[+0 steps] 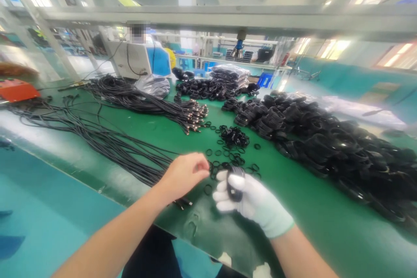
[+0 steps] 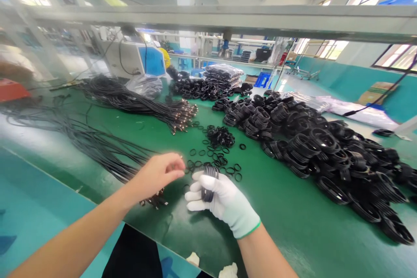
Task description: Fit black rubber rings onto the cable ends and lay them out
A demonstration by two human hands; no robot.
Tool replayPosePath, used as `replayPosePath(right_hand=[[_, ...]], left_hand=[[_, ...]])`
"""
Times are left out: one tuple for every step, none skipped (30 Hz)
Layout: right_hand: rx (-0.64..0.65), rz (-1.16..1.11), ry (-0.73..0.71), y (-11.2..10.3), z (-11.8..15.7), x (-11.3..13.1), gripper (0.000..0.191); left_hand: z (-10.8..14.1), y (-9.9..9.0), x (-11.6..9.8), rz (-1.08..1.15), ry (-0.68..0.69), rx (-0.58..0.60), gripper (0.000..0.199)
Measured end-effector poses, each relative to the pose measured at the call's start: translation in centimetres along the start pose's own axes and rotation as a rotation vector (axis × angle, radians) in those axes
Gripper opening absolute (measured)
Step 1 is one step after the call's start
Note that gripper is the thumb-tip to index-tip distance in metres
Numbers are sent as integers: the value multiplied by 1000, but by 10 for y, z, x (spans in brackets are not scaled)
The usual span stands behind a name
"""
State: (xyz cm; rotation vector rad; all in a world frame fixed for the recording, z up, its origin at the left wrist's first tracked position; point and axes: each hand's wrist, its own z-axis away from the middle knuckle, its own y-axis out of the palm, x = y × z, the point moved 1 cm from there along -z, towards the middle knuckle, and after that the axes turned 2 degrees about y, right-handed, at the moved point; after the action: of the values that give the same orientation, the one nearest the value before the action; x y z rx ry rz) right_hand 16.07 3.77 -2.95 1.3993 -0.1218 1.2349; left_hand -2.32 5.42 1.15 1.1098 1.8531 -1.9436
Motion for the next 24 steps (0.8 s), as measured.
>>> replayPosePath(right_hand=[[-4, -21, 3, -3, 1, 1, 31], [-5, -28, 3, -5, 1, 2, 32], [-2, -28, 5, -6, 2, 3, 32], [-1, -29, 7, -6, 2, 4, 33], [-1, -34, 10, -5, 2, 4, 33], [-3, -41, 14, -4, 3, 5, 34], [-14, -44, 16, -2, 3, 5, 35], [-35, -40, 7, 1, 3, 5, 35], [-65, -28, -21, 3, 3, 5, 35], [-106, -1, -62, 5, 2, 6, 35], [-153, 41, -111, 8, 1, 6, 36], [-203, 91, -160, 10, 0, 5, 36], [-246, 142, -203, 12, -2, 4, 38], [-279, 192, -238, 14, -4, 3, 39], [-307, 241, -264, 15, -6, 1, 41], [-333, 287, -286, 16, -8, -1, 42], [-361, 326, -304, 16, -9, -3, 43], [-387, 345, -317, 16, -11, -5, 43], [-402, 331, -324, 15, -11, -7, 41], [-396, 281, -320, 14, -10, -9, 39], [-358, 202, -303, 13, -9, -10, 36], [-281, 109, -270, 12, -7, -10, 35], [-171, 27, -226, 12, -4, -10, 36], [-55, -31, -183, 13, -1, -8, 38]], left_hand=[[4, 5, 3, -72, 24, 38, 8], [8, 11, 7, -154, 51, 81, 6], [11, 18, 9, -239, 75, 120, 5], [14, 25, 12, -316, 94, 146, 5], [16, 31, 14, -372, 102, 151, 7], [17, 34, 15, -390, 97, 138, 10], [17, 35, 15, -354, 82, 114, 12], [17, 34, 14, -256, 56, 87, 14], [16, 31, 13, -104, 16, 69, 14], [15, 28, 11, 88, -38, 63, 14], [14, 26, 8, 300, -96, 74, 13], [13, 25, 6, 505, -147, 94, 14], [12, 26, 3, 679, -189, 114, 14], [11, 29, 0, 806, -218, 123, 15], [10, 33, -2, 882, -237, 117, 15], [9, 38, -4, 913, -248, 98, 16], [8, 43, -5, 908, -253, 78, 16], [8, 48, -5, 879, -251, 57, 17], [8, 53, -4, 838, -237, 38, 18], [8, 57, -3, 793, -216, 25, 18], [8, 59, -1, 750, -193, 13, 18], [9, 60, 2, 714, -177, 2, 18], [9, 60, 6, 691, -172, -8, 19], [10, 58, 9, 686, -186, -16, 19]])
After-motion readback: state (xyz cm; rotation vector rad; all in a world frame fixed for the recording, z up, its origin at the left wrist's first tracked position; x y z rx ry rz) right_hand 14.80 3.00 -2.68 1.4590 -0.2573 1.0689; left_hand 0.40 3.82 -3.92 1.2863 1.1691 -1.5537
